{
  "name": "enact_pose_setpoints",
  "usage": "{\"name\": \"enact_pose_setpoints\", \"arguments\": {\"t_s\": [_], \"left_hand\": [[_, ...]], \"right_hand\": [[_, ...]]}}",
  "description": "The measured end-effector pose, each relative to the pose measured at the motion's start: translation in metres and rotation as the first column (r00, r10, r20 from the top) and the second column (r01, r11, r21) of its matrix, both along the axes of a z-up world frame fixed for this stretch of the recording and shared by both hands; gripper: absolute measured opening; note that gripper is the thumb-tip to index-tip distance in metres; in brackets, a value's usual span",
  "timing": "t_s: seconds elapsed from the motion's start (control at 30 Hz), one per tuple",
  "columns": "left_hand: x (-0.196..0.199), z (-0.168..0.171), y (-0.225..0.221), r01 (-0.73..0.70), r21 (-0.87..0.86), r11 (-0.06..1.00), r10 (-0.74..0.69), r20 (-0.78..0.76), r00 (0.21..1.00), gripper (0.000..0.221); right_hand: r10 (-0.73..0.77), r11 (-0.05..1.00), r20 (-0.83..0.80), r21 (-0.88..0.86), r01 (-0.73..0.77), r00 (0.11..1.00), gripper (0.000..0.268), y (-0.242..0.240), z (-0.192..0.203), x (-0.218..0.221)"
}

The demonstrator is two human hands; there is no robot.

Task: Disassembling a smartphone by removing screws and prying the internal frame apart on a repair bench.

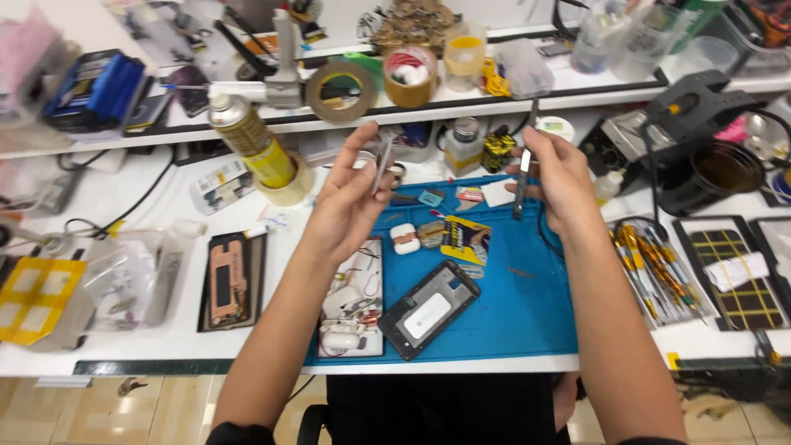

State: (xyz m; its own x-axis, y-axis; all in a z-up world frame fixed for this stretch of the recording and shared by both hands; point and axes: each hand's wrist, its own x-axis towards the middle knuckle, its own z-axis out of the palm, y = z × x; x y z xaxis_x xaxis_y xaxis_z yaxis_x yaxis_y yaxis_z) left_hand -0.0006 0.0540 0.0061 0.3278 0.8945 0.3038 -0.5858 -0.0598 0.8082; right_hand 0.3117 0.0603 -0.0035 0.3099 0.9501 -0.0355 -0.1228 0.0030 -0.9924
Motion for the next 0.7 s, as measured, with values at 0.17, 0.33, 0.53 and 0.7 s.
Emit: {"name": "enact_pose_setpoints", "arguments": {"t_s": [0.17,0.33,0.53,0.7], "left_hand": [[-0.021,-0.025,0.005,0.495,0.031,0.868,-0.421,0.577,0.700,0.044],[-0.030,0.001,-0.018,0.565,0.106,0.818,-0.479,0.671,0.567,0.034],[-0.034,0.011,-0.026,0.383,0.001,0.924,-0.334,0.489,0.806,0.029],[-0.026,0.001,-0.006,-0.045,-0.081,0.996,0.051,0.069,0.996,0.048]], "right_hand": [[0.024,1.000,0.112,-0.008,-0.024,0.993,0.069,0.007,-0.013,-0.004],[0.017,0.999,0.231,0.025,-0.023,0.973,0.071,0.004,-0.012,-0.009],[-0.094,0.984,0.332,0.172,0.038,0.939,0.068,0.018,-0.037,-0.005],[-0.283,0.906,0.358,0.405,0.125,0.890,0.071,0.024,-0.053,0.019]]}}
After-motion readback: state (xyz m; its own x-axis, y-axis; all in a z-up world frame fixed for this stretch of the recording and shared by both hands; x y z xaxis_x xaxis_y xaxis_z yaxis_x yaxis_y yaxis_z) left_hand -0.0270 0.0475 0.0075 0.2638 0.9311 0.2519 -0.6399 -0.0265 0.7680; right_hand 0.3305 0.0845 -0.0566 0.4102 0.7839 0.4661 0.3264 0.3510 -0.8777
